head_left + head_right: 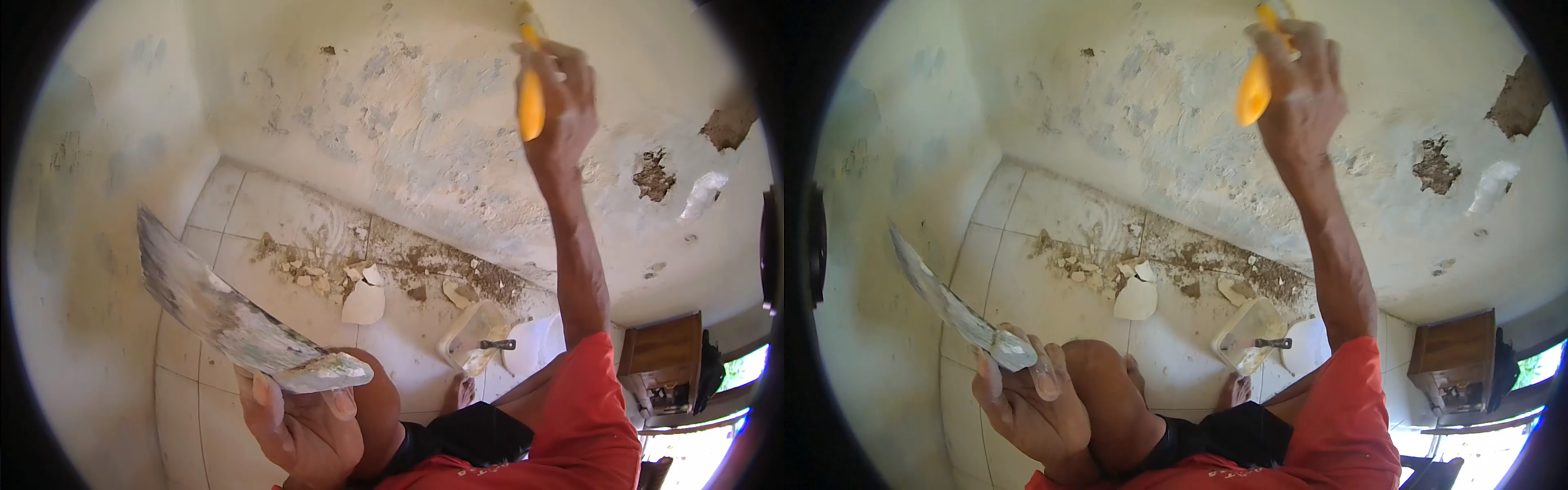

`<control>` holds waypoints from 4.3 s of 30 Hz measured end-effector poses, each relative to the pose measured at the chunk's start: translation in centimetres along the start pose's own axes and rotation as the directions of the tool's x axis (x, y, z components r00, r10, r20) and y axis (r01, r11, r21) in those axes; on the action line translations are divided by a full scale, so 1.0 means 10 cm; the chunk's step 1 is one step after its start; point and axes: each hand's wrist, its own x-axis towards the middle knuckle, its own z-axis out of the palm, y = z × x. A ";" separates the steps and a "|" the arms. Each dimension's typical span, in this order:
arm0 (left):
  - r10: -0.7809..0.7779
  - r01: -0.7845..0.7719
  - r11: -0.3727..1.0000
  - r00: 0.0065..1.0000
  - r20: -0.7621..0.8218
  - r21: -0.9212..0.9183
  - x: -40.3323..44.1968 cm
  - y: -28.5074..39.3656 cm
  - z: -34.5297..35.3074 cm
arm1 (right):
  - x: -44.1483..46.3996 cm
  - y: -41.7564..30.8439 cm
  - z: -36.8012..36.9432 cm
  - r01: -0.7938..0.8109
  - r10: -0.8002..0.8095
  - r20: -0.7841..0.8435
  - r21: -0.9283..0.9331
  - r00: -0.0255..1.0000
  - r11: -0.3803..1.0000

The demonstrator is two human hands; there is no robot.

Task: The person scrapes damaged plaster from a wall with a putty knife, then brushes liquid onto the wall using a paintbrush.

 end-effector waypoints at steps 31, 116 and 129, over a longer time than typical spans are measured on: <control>0.095 -0.115 0.989 0.975 0.200 0.092 -0.04 0.02 -0.11 | -2.37 -1.47 0.84 -0.414 0.074 0.608 0.442 0.791 0.796; -0.022 -0.060 0.960 0.957 0.289 0.273 -0.16 0.09 -0.05 | -2.48 -0.85 0.15 -0.850 0.535 0.668 0.472 0.517 0.233; 0.074 -0.151 0.942 0.964 0.255 0.300 -0.28 0.00 0.08 | -2.87 -1.39 0.41 -0.672 0.552 0.389 0.342 0.738 0.657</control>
